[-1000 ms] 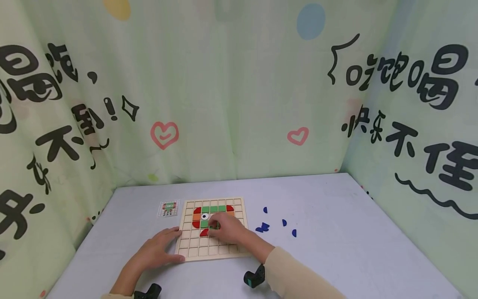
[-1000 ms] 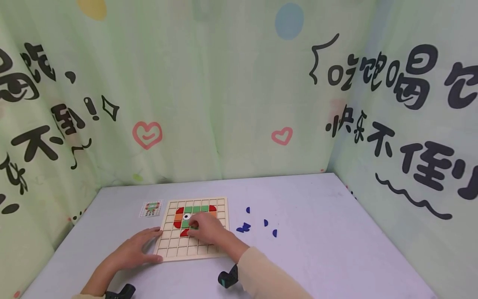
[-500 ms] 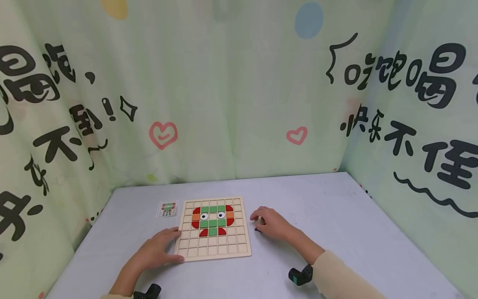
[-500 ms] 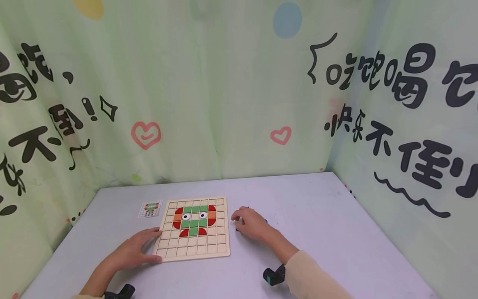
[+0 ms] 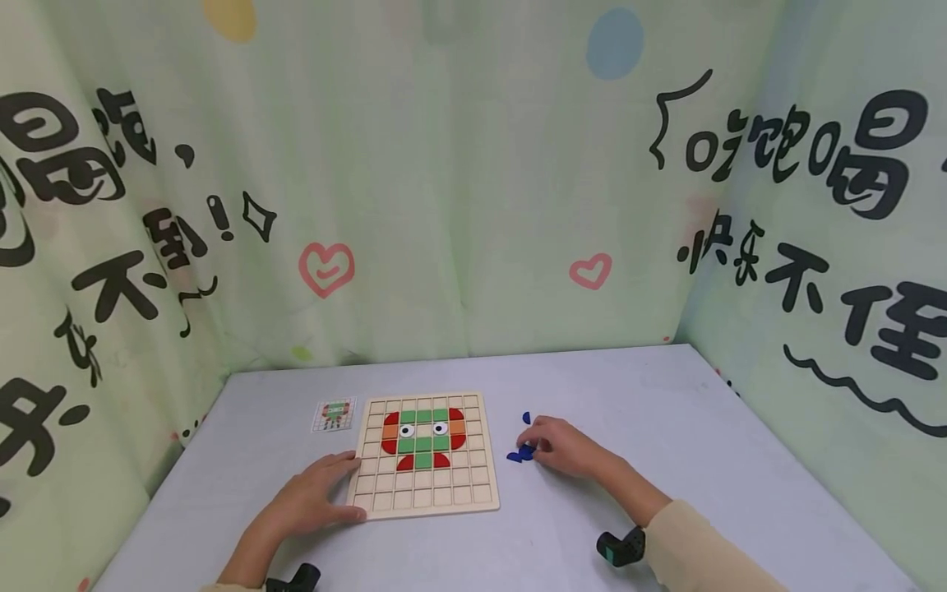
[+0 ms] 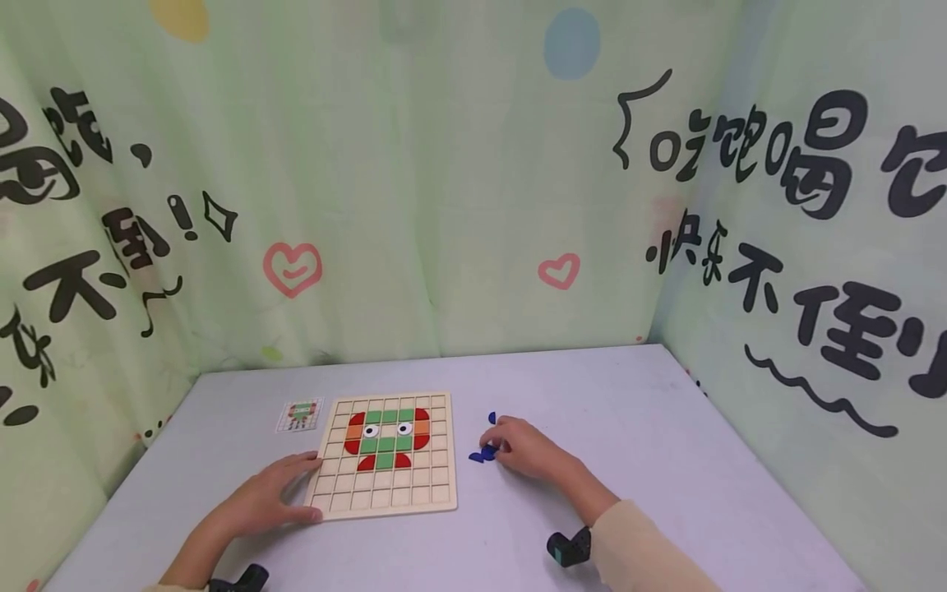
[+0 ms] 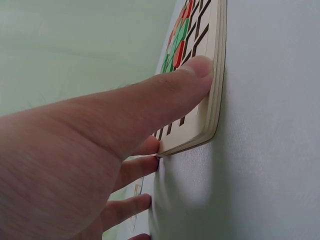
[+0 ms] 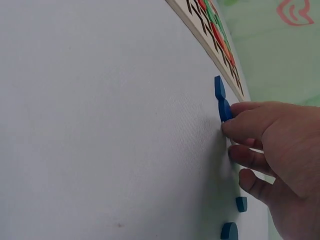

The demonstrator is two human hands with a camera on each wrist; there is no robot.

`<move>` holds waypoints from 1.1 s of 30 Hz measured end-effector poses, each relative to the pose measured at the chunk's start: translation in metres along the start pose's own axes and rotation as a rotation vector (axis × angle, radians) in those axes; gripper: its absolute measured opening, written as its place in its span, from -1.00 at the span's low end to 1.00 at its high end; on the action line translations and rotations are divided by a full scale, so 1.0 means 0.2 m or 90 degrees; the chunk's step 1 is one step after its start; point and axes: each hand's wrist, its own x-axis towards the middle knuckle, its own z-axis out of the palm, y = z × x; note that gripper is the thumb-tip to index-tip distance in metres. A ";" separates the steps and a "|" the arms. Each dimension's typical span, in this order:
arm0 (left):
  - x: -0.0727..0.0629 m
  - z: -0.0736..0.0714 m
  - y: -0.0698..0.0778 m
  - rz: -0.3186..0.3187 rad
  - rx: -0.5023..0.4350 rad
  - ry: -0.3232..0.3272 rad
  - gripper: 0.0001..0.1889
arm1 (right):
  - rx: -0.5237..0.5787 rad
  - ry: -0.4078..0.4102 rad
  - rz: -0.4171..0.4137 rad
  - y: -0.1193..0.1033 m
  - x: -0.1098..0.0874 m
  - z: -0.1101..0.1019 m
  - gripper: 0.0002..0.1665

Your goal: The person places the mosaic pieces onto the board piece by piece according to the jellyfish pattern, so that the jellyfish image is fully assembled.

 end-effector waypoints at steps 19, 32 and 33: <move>0.00 0.01 0.00 -0.006 0.001 0.005 -0.08 | 0.043 0.023 -0.001 -0.10 0.10 0.06 -0.90; 0.00 0.01 0.00 -0.004 0.002 0.002 -0.08 | -0.006 0.039 -0.012 -0.16 0.10 0.08 -0.82; 0.00 0.01 0.00 -0.006 0.003 0.001 -0.08 | -0.008 0.038 -0.016 -0.15 0.10 0.08 -0.80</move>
